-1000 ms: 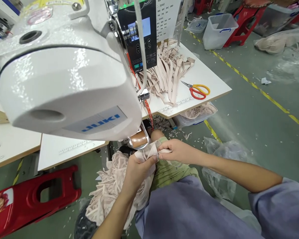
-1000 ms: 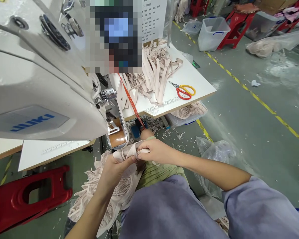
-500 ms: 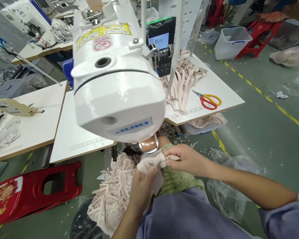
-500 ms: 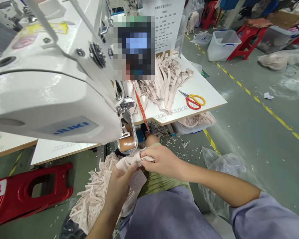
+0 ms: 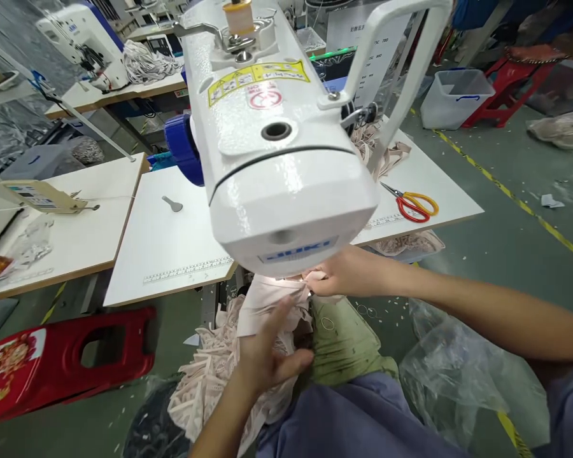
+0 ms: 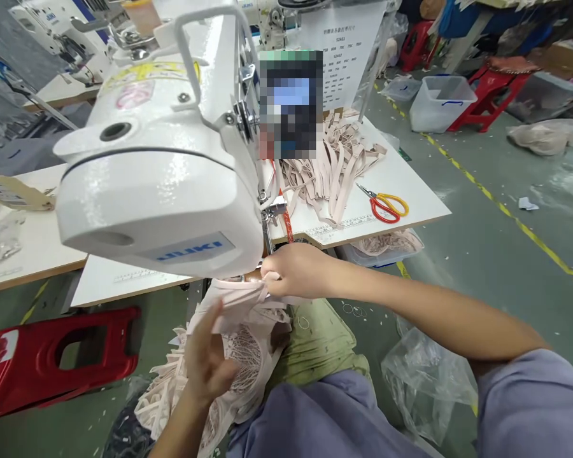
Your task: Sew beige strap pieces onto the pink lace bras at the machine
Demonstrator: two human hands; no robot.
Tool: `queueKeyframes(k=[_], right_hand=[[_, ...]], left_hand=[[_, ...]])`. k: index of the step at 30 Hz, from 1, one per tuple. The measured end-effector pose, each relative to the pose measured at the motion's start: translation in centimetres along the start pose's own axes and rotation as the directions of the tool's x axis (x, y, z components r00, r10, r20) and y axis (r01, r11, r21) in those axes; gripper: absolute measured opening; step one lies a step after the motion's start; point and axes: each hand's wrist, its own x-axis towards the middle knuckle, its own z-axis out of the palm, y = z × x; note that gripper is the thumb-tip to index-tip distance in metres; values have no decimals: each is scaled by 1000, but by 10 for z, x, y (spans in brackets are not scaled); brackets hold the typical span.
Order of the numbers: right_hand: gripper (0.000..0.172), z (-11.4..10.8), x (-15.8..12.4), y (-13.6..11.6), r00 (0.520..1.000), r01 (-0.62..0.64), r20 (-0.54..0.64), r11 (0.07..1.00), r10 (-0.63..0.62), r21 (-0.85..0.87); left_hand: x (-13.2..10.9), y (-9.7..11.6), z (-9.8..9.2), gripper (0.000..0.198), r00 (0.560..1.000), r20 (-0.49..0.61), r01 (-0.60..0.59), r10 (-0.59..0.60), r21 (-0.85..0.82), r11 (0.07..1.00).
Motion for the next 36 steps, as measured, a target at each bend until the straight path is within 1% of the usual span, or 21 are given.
queueKeyframes(k=[1,2,3,4,7,10,13,15,16,18,19,20,23,26,28,29,30,31,33,35,36], right_hand=[[16,-1,3,0,1000,-7,-5,998,7,-69],[18,-1,5,0,1000,-14,1,993,14,-117],[20,-1,6,-1,1000,-17,13,989,20,-149],[22,-1,6,-1,1000,-17,20,985,21,-170],[26,0,6,-3,1000,2,9,985,-1,-173],[27,0,4,-4,1000,12,-6,987,-13,-158],[20,5,1,-1,998,1,-57,987,-10,-161],[9,13,-3,6,979,50,-186,988,-78,-149],[10,17,-5,11,953,93,-271,984,-131,-150],[18,27,-9,24,877,181,-416,968,-238,-172],[20,31,-11,30,847,212,-457,961,-272,-179],[21,33,-12,35,834,230,-472,958,-286,-173],[20,34,-11,41,860,230,-443,968,-251,-102],[14,29,-9,36,891,186,-411,981,-192,-57],[12,27,-8,33,898,176,-401,983,-184,-58],[13,28,-8,33,889,185,-413,980,-198,-72],[14,30,-9,33,867,203,-444,974,-227,-102],[17,33,-9,34,828,234,-487,961,-277,-148],[22,41,-11,38,714,304,-563,909,-416,-286],[22,49,-12,42,600,342,-572,826,-559,-448],[22,51,-13,45,556,346,-557,781,-618,-521]], left_hand=[[7,-2,-5,76,992,72,-109,101,129,986],[14,-5,-8,67,972,142,-216,186,235,948],[20,-7,-10,62,948,201,-302,248,313,901],[26,-9,-11,58,927,259,-353,270,368,860],[37,-17,-11,49,884,369,-437,288,429,790],[41,-21,-12,43,863,363,-496,352,466,733],[41,-17,-11,45,875,315,-482,367,505,716],[39,-9,-10,52,906,276,-421,321,513,748],[39,-4,-9,55,920,257,-389,296,507,769],[38,6,-6,59,939,221,-341,265,481,808],[38,10,-4,60,944,210,-325,254,465,823],[38,14,-3,61,947,206,-315,246,453,834],[37,21,0,61,952,208,-296,224,447,844],[36,21,3,57,955,209,-289,211,497,818],[36,21,4,54,953,210,-301,220,548,780],[35,22,5,53,953,205,-301,223,574,762],[35,23,5,51,955,198,-297,223,594,747],[35,25,6,49,958,190,-288,216,610,739],[32,28,7,46,967,174,-254,186,630,733],[29,29,5,47,973,174,-227,150,632,741],[27,28,3,48,974,184,-219,131,630,745]])
